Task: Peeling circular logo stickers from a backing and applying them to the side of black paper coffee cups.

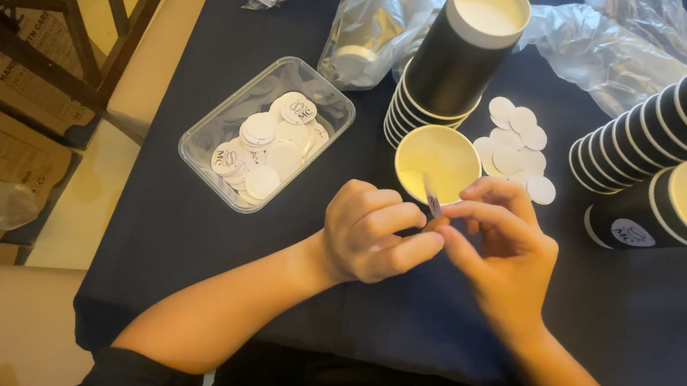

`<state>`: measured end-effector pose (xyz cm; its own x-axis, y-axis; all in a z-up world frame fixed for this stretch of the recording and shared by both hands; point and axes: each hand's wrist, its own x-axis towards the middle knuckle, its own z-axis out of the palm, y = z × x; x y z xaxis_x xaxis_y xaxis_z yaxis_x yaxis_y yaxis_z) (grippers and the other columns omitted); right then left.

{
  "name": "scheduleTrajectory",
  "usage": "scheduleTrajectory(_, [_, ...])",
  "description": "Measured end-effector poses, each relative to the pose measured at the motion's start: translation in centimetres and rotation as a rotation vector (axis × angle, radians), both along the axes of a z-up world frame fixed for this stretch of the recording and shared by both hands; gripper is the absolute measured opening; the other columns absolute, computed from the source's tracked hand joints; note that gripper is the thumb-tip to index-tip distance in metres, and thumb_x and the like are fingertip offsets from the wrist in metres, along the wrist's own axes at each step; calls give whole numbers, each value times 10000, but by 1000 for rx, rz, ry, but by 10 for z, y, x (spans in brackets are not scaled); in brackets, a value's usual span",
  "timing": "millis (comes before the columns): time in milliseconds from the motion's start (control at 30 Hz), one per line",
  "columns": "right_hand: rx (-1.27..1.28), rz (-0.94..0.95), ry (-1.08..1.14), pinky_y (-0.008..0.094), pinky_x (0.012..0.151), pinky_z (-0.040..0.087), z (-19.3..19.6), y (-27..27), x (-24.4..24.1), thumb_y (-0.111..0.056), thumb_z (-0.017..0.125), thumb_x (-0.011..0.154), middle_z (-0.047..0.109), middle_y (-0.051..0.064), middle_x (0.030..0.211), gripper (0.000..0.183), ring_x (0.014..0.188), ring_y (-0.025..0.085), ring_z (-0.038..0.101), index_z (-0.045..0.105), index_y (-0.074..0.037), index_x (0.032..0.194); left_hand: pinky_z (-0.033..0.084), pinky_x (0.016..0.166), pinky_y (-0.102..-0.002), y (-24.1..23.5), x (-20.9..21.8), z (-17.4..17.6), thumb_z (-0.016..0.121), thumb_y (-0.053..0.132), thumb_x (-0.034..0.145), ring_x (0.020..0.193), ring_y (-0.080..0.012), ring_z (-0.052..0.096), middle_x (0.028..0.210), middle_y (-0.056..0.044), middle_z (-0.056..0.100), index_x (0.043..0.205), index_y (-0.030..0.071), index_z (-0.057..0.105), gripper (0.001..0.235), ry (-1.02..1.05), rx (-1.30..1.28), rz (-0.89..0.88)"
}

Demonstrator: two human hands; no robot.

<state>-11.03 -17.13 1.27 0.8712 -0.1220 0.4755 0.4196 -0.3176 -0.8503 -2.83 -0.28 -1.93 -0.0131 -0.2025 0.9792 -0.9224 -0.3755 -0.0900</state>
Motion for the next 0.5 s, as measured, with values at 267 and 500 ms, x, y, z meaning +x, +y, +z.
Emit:
scheduleTrajectory(267, [397, -48, 42, 297, 844, 552, -27, -18, 19, -26, 682, 1024, 562, 132, 1193, 77, 1084, 168, 597, 632, 9, 976, 463, 930, -439, -14, 12, -5, 899, 478, 820, 1125, -313, 541, 1256, -84, 502, 1239, 166, 470, 677, 412, -131, -13])
scheduleTrajectory(500, [729, -51, 293, 298, 868, 595, -20, -20, 24, -116, 645, 1055, 656, 47, 1057, 107, 972, 130, 663, 655, -16, 1093, 352, 1166, -682, -17, -10, 14, 922, 211, 694, 1383, -615, 426, 1431, -373, 471, 1507, -80, 339, 1042, 1335, -104, -322])
